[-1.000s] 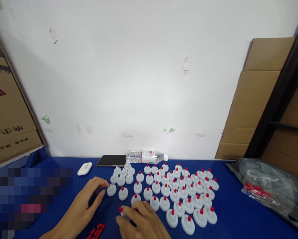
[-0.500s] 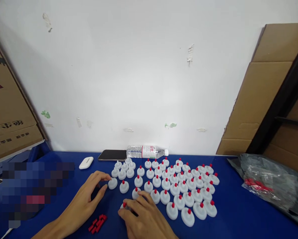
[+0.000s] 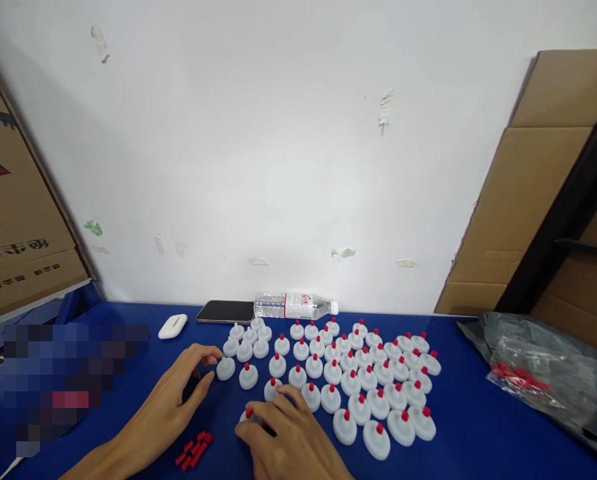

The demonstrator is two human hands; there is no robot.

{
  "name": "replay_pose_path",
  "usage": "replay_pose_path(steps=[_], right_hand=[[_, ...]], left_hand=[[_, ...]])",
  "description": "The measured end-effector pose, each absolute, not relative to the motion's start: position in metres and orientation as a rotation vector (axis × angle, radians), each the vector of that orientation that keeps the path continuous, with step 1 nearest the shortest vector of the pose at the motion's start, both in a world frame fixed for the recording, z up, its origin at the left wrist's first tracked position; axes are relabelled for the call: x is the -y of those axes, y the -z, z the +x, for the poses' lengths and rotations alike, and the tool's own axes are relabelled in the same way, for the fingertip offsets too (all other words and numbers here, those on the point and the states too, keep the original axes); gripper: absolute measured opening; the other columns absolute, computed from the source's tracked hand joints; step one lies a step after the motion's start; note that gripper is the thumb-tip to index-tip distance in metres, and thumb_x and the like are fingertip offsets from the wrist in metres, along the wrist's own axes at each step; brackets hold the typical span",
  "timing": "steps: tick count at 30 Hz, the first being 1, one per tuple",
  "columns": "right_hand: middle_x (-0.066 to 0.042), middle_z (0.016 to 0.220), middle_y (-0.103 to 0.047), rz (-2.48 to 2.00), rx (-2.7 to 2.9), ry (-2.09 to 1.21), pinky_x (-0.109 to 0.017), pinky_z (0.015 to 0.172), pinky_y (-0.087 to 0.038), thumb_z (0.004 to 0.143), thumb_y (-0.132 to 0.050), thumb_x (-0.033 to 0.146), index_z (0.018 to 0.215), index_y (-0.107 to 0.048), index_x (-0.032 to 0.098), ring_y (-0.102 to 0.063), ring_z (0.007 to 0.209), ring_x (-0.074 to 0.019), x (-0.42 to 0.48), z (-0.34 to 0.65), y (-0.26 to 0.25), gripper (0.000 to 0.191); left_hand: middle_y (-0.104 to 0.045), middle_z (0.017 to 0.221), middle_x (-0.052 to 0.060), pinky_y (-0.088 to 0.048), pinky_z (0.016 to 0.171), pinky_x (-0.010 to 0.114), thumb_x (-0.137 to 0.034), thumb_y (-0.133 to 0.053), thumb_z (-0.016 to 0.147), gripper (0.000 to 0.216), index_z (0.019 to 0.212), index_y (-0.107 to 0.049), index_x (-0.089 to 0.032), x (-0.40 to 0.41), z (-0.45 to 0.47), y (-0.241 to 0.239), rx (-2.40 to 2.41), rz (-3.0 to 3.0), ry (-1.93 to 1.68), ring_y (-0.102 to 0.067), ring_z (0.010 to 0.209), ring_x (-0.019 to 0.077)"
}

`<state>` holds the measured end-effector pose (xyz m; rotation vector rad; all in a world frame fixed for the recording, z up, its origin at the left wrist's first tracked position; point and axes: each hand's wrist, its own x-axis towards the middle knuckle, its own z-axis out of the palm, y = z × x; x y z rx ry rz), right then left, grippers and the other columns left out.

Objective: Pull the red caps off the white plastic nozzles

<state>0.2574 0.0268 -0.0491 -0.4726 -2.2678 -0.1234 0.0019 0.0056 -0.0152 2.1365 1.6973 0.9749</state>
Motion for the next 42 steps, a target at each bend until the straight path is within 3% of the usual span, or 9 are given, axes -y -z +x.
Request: replay_pose_path(steps=[4,11,18,26,31,38,42], right_hand=[[0.002,0.107,-0.076,-0.463,2.228,0.115,-0.03,0.107,-0.045,0.093,-0.058,0.007,0.111,-0.066,0.027,-0.072,0.088,-0.0136,-0.026,0.256,0.048,0.028],[0.002,0.108,-0.076,-0.458,2.227,0.119,-0.03,0.105,-0.045,0.096,-0.056,0.009,0.111,-0.066,0.026,-0.071,0.089,-0.0133,-0.027,0.258,0.047,0.026],[0.002,0.11,-0.075,-0.486,2.294,0.11,-0.032,0.107,-0.045,0.095,-0.058,0.009,0.114,-0.065,0.027,-0.071,0.093,-0.0133,-0.027,0.258,0.051,0.027],[0.002,0.111,-0.075,-0.462,2.269,0.091,-0.031,0.107,-0.042,0.093,-0.057,0.006,0.115,-0.064,0.026,-0.071,0.091,-0.0135,-0.026,0.261,0.045,0.03],[0.002,0.11,-0.075,-0.449,2.236,0.134,-0.031,0.104,-0.044,0.092,-0.057,0.007,0.112,-0.065,0.025,-0.07,0.088,-0.014,-0.027,0.258,0.044,0.029],[0.001,0.109,-0.075,-0.45,2.237,0.144,-0.031,0.104,-0.046,0.091,-0.057,0.007,0.114,-0.066,0.024,-0.07,0.09,-0.0145,-0.027,0.259,0.043,0.029],[-0.002,0.114,-0.075,-0.505,2.218,0.173,-0.032,0.098,-0.052,0.089,-0.058,0.008,0.116,-0.067,0.023,-0.071,0.094,-0.0175,-0.026,0.26,0.045,0.031]], left_hand=[[-0.063,0.113,0.006,-0.056,0.092,0.042,-0.035,-0.046,0.107,0.029,0.134,-0.052,-0.028,-0.007,0.001,0.018,-1.707,2.134,-0.972,-0.063,0.096,0.0232],[-0.063,0.118,0.006,-0.052,0.102,0.043,-0.032,-0.041,0.108,0.029,0.135,-0.052,-0.028,-0.006,0.0,0.017,-1.664,2.13,-0.955,-0.06,0.115,0.0243],[-0.064,0.117,0.006,-0.053,0.099,0.042,-0.032,-0.043,0.107,0.031,0.137,-0.052,-0.029,-0.008,0.0,0.019,-1.67,2.131,-0.944,-0.062,0.11,0.0245],[-0.063,0.118,0.005,-0.048,0.107,0.045,-0.034,-0.039,0.108,0.037,0.143,-0.051,-0.032,-0.009,-0.003,0.029,-1.637,2.101,-1.052,-0.059,0.118,0.0255],[-0.06,0.128,0.006,-0.05,0.105,0.04,-0.034,-0.04,0.109,0.032,0.137,-0.055,-0.03,-0.01,-0.002,0.024,-1.593,2.135,-0.934,-0.06,0.118,0.0228],[-0.065,0.1,0.002,-0.05,0.088,0.035,-0.038,-0.046,0.106,0.022,0.109,-0.065,-0.027,-0.014,-0.002,0.02,-1.664,2.092,-0.891,-0.062,0.096,0.0221],[-0.067,0.095,0.0,-0.048,0.086,0.034,-0.041,-0.052,0.104,0.021,0.104,-0.066,-0.026,-0.014,0.0,0.017,-1.686,2.073,-0.909,-0.063,0.091,0.0217]])
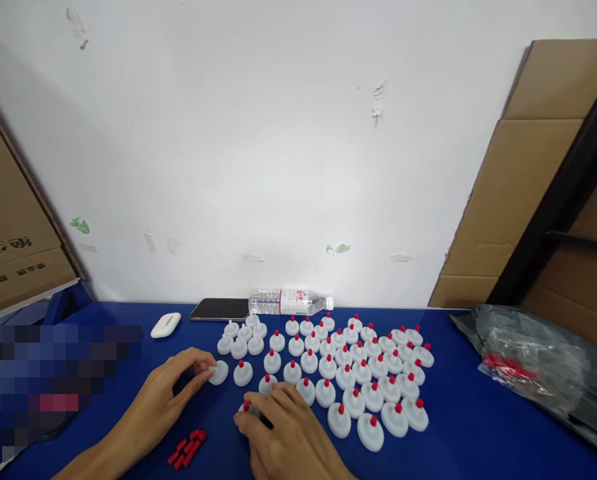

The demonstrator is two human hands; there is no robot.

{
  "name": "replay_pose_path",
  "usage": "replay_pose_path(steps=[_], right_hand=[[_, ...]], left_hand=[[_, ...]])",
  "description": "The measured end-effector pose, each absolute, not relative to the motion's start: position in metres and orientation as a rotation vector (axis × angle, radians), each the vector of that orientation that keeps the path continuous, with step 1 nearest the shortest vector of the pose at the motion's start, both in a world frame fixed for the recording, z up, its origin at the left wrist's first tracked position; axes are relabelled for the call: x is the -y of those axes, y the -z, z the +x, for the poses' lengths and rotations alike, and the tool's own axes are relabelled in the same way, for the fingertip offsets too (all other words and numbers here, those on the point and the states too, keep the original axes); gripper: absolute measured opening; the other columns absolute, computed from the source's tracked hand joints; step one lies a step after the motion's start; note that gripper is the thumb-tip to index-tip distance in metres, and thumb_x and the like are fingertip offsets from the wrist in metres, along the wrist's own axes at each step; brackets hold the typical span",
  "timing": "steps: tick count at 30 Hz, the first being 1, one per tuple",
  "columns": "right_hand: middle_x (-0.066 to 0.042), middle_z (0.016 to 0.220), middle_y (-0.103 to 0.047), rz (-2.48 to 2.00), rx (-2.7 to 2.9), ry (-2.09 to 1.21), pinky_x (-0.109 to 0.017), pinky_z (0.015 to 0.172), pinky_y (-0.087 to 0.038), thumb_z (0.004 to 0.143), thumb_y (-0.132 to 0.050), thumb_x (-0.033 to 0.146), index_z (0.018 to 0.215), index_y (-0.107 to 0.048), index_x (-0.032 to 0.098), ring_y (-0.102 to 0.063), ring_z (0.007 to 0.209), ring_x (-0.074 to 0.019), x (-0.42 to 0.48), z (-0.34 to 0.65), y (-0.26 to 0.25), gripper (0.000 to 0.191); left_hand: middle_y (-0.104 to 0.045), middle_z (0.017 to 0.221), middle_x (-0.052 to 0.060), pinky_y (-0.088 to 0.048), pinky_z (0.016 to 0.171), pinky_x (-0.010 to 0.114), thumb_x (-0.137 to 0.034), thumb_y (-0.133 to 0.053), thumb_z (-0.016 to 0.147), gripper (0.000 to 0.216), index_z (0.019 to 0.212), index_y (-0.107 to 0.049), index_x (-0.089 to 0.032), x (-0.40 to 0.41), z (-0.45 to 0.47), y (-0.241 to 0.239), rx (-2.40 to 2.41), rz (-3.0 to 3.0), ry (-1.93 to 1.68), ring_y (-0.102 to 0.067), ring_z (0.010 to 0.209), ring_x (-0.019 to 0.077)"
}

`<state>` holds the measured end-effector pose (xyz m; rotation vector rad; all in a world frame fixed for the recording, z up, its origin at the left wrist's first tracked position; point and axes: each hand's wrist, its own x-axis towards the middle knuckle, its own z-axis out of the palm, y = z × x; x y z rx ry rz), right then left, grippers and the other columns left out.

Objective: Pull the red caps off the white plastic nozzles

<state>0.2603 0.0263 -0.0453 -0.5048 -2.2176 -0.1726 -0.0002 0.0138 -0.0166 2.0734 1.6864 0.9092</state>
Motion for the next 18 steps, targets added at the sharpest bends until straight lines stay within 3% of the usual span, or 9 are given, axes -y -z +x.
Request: replay_pose_path(steps=[7,13,18], right_hand=[[-0.006,0.123,-0.073,-0.611,2.19,0.25,-0.04,0.09,-0.058,0.091,-0.056,0.01,0.119,-0.069,0.022,-0.071,0.099,-0.0239,-0.021,0.265,0.028,0.033],[-0.011,0.124,-0.073,-0.37,2.098,0.425,-0.037,0.098,-0.055,0.103,-0.054,0.028,0.109,-0.071,0.027,-0.068,0.111,-0.0203,-0.018,0.257,0.017,0.018],[-0.007,0.124,-0.073,-0.338,2.087,0.471,-0.035,0.103,-0.052,0.101,-0.06,0.024,0.108,-0.072,0.03,-0.069,0.11,-0.0169,-0.017,0.252,0.024,0.015]], left_hand=[[-0.069,0.087,-0.002,-0.047,0.074,0.026,-0.045,-0.052,0.105,0.027,0.096,-0.067,-0.025,0.0,0.013,0.001,-1.62,2.051,-1.063,-0.061,0.079,0.0166],[-0.073,0.084,-0.003,-0.049,0.069,0.022,-0.043,-0.057,0.103,0.026,0.091,-0.072,-0.026,0.022,0.024,0.002,-1.477,2.031,-1.077,-0.066,0.073,0.0145],[-0.074,0.082,-0.002,-0.052,0.074,0.023,-0.047,-0.063,0.098,0.026,0.086,-0.073,-0.026,0.031,0.026,0.009,-1.533,1.959,-1.006,-0.069,0.077,0.0162]])
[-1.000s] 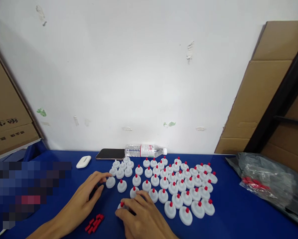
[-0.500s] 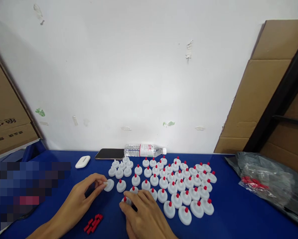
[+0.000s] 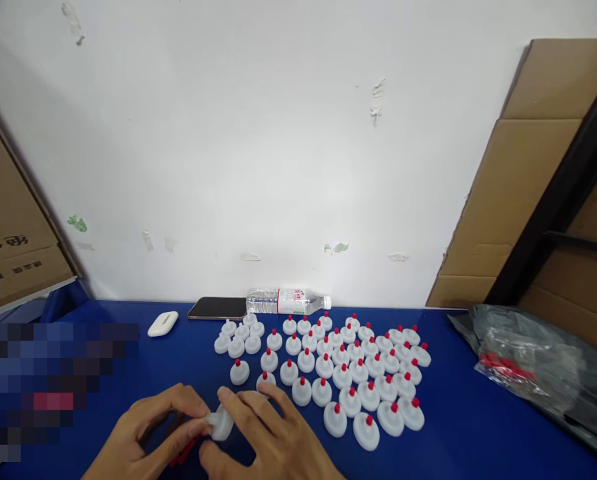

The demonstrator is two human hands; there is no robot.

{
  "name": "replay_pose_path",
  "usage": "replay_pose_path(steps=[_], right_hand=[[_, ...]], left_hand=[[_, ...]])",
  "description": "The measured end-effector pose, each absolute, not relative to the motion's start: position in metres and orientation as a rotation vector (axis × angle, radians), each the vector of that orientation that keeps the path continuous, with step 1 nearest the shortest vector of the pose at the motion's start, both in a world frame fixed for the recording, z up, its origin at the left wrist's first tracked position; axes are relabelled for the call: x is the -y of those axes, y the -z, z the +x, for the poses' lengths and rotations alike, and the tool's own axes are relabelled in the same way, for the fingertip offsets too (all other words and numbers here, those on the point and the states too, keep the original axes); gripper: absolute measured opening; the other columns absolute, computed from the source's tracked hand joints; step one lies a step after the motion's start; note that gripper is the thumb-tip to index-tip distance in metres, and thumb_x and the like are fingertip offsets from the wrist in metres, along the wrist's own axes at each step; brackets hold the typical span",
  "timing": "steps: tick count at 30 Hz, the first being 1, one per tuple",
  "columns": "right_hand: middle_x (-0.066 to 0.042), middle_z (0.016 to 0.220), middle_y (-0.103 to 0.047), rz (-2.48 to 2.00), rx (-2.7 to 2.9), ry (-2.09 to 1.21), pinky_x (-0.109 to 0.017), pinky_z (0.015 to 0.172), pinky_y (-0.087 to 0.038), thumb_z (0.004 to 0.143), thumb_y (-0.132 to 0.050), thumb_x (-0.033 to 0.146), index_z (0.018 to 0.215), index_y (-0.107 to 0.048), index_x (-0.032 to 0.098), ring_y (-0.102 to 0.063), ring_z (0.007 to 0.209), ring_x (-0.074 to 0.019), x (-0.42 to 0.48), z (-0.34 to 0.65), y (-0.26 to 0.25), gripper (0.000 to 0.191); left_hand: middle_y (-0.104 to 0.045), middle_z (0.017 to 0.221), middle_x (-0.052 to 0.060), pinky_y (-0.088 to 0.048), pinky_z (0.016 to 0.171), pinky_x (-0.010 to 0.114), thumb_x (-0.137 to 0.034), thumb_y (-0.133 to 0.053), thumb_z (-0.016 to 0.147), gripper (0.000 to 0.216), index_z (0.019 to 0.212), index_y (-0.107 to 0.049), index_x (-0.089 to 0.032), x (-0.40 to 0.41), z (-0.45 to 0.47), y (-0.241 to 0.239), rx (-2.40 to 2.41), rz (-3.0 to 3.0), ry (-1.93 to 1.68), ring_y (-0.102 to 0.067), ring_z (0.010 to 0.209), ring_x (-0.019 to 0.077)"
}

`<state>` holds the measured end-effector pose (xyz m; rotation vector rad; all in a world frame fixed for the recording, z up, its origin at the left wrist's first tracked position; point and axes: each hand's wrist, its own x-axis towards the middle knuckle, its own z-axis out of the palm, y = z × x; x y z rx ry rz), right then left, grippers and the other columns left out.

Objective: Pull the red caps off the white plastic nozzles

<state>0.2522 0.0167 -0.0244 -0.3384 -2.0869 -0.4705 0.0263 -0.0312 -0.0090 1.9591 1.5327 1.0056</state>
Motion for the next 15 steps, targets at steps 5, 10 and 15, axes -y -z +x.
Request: replay_pose_path(steps=[5,10,15], right_hand=[[-0.004,0.115,-0.075,-0.36,2.064,0.477,-0.034,0.101,-0.052,0.1,-0.061,0.021,0.11,-0.072,0.032,-0.069,0.103,-0.0154,-0.018,0.254,0.027,0.019],[-0.001,0.097,-0.074,-0.36,2.061,0.395,-0.031,0.099,-0.051,0.099,-0.058,0.014,0.094,-0.071,0.027,-0.067,0.082,-0.0116,-0.019,0.255,0.03,0.019],[-0.001,0.096,-0.073,-0.354,2.078,0.367,-0.032,0.098,-0.05,0.095,-0.059,0.013,0.09,-0.068,0.024,-0.064,0.075,-0.0119,-0.022,0.257,0.035,0.015]], left_hand=[[-0.074,0.084,-0.002,-0.052,0.072,0.022,-0.048,-0.066,0.096,0.025,0.087,-0.075,-0.027,0.034,0.029,0.008,-1.577,1.919,-0.964,-0.067,0.072,0.0151],[-0.07,0.08,0.0,-0.05,0.066,0.024,-0.039,-0.053,0.103,0.026,0.09,-0.071,-0.025,0.029,0.03,-0.003,-1.448,2.136,-0.965,-0.063,0.069,0.0161],[-0.069,0.093,0.003,-0.048,0.082,0.032,-0.021,-0.048,0.099,0.02,0.098,-0.067,-0.025,0.023,0.019,-0.015,-1.412,2.501,-0.774,-0.061,0.089,0.0213]])
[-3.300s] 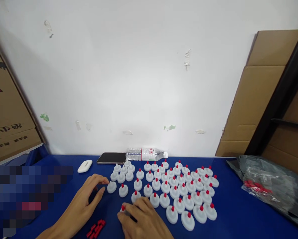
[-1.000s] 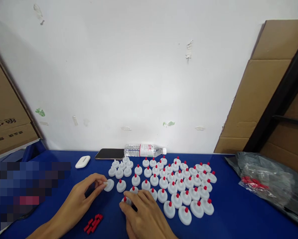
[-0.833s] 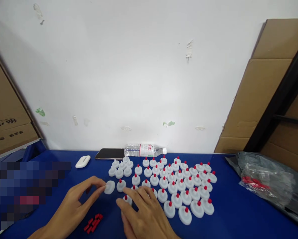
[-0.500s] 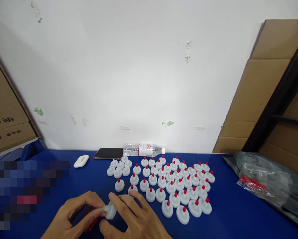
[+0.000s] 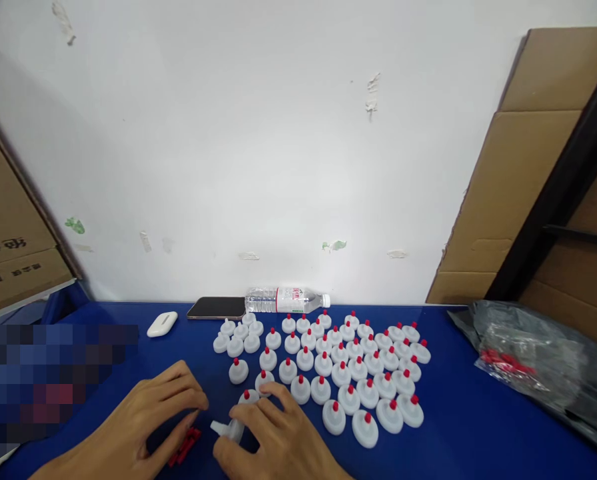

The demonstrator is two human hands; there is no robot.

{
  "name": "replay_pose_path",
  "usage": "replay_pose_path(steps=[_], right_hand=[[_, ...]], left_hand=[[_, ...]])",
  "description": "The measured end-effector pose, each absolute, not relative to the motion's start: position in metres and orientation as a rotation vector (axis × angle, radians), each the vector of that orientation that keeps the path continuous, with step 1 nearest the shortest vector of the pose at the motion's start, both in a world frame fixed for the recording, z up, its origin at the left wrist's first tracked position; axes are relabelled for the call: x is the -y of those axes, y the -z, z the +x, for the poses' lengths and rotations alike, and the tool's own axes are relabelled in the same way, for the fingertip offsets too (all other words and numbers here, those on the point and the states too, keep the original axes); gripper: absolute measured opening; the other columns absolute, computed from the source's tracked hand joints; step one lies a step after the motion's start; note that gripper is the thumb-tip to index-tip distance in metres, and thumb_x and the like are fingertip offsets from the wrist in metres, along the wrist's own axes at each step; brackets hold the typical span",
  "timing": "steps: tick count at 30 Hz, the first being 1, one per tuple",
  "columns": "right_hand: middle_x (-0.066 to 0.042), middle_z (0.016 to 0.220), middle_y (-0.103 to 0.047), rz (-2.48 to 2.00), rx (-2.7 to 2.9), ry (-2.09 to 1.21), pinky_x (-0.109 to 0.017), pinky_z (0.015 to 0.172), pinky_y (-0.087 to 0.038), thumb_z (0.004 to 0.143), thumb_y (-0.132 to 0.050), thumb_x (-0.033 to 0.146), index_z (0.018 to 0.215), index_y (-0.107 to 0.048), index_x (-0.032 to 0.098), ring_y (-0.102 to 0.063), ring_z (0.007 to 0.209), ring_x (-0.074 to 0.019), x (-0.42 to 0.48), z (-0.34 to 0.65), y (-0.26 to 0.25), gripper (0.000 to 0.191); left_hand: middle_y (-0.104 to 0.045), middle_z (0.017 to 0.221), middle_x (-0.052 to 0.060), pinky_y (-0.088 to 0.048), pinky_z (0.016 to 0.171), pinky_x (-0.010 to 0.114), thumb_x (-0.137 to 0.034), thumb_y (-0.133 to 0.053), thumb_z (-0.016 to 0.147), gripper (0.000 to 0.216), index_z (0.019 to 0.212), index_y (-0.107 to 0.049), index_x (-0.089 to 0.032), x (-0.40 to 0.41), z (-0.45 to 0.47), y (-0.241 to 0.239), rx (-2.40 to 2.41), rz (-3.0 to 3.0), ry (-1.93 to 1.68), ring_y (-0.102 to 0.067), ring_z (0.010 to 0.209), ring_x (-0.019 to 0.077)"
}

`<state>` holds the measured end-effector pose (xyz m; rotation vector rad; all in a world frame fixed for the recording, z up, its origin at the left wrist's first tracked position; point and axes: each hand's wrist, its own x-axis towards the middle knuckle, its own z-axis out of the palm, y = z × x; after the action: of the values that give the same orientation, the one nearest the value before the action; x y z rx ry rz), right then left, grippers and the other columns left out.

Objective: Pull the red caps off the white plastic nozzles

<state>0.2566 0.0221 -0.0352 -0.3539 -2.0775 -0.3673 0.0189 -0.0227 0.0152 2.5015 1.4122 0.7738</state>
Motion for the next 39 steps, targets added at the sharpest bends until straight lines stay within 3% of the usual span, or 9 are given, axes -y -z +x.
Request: replay_pose_path(steps=[2,6,11,19,28,35,39], right_hand=[[-0.001,0.096,-0.073,-0.34,2.082,0.359,-0.033,0.098,-0.05,0.094,-0.061,0.015,0.091,-0.067,0.024,-0.064,0.075,-0.0124,-0.023,0.257,0.037,0.012],[0.0,0.093,-0.073,-0.319,2.074,0.345,-0.034,0.102,-0.046,0.095,-0.059,0.016,0.089,-0.066,0.024,-0.062,0.07,-0.0115,-0.022,0.256,0.037,0.012],[0.002,0.087,-0.072,-0.291,2.051,0.354,-0.032,0.104,-0.044,0.098,-0.057,0.02,0.086,-0.065,0.024,-0.059,0.065,-0.0105,-0.022,0.254,0.035,0.015],[0.002,0.087,-0.07,-0.281,2.083,0.325,-0.033,0.104,-0.044,0.099,-0.058,0.021,0.089,-0.065,0.023,-0.059,0.067,-0.0107,-0.022,0.255,0.037,0.013],[-0.001,0.1,-0.071,-0.308,2.145,0.379,-0.034,0.103,-0.047,0.1,-0.059,0.015,0.098,-0.066,0.023,-0.063,0.076,-0.0114,-0.022,0.256,0.035,0.011],[0.0,0.091,-0.069,-0.287,2.141,0.345,-0.033,0.097,-0.052,0.102,-0.059,0.018,0.096,-0.067,0.024,-0.061,0.071,-0.0121,-0.024,0.255,0.04,0.011],[-0.001,0.097,-0.07,-0.296,2.199,0.365,-0.031,0.097,-0.054,0.1,-0.064,0.018,0.102,-0.068,0.026,-0.066,0.081,-0.013,-0.023,0.257,0.042,0.009]], left_hand=[[-0.068,0.098,0.003,-0.047,0.08,0.031,-0.018,-0.049,0.096,0.018,0.097,-0.065,-0.026,0.023,0.015,-0.017,-1.4,2.56,-0.601,-0.06,0.096,0.0226],[-0.065,0.104,0.003,-0.046,0.091,0.034,-0.016,-0.055,0.089,0.013,0.095,-0.06,-0.026,0.025,0.013,-0.013,-1.449,2.538,-0.431,-0.058,0.107,0.0247],[-0.063,0.103,0.002,-0.043,0.102,0.037,-0.011,-0.056,0.087,0.016,0.094,-0.059,-0.025,0.025,0.015,-0.011,-1.44,2.519,-0.324,-0.058,0.106,0.0236],[-0.065,0.101,0.001,-0.047,0.081,0.029,-0.017,-0.051,0.101,0.012,0.098,-0.06,-0.025,0.02,0.013,-0.019,-1.374,2.492,-0.287,-0.06,0.095,0.0193],[-0.075,0.093,0.002,-0.051,0.072,0.027,-0.02,-0.06,0.104,0.009,0.109,-0.066,-0.024,0.018,0.01,-0.011,-1.111,2.643,-0.831,-0.067,0.084,0.0178],[-0.078,0.097,0.004,-0.053,0.067,0.027,-0.02,-0.06,0.104,0.015,0.114,-0.071,-0.025,0.018,0.016,-0.006,-1.048,2.751,-0.807,-0.07,0.082,0.018],[-0.077,0.093,0.005,-0.052,0.062,0.026,-0.024,-0.053,0.108,0.021,0.11,-0.074,-0.026,0.02,0.021,-0.003,-1.087,2.747,-0.854,-0.069,0.077,0.0175]])
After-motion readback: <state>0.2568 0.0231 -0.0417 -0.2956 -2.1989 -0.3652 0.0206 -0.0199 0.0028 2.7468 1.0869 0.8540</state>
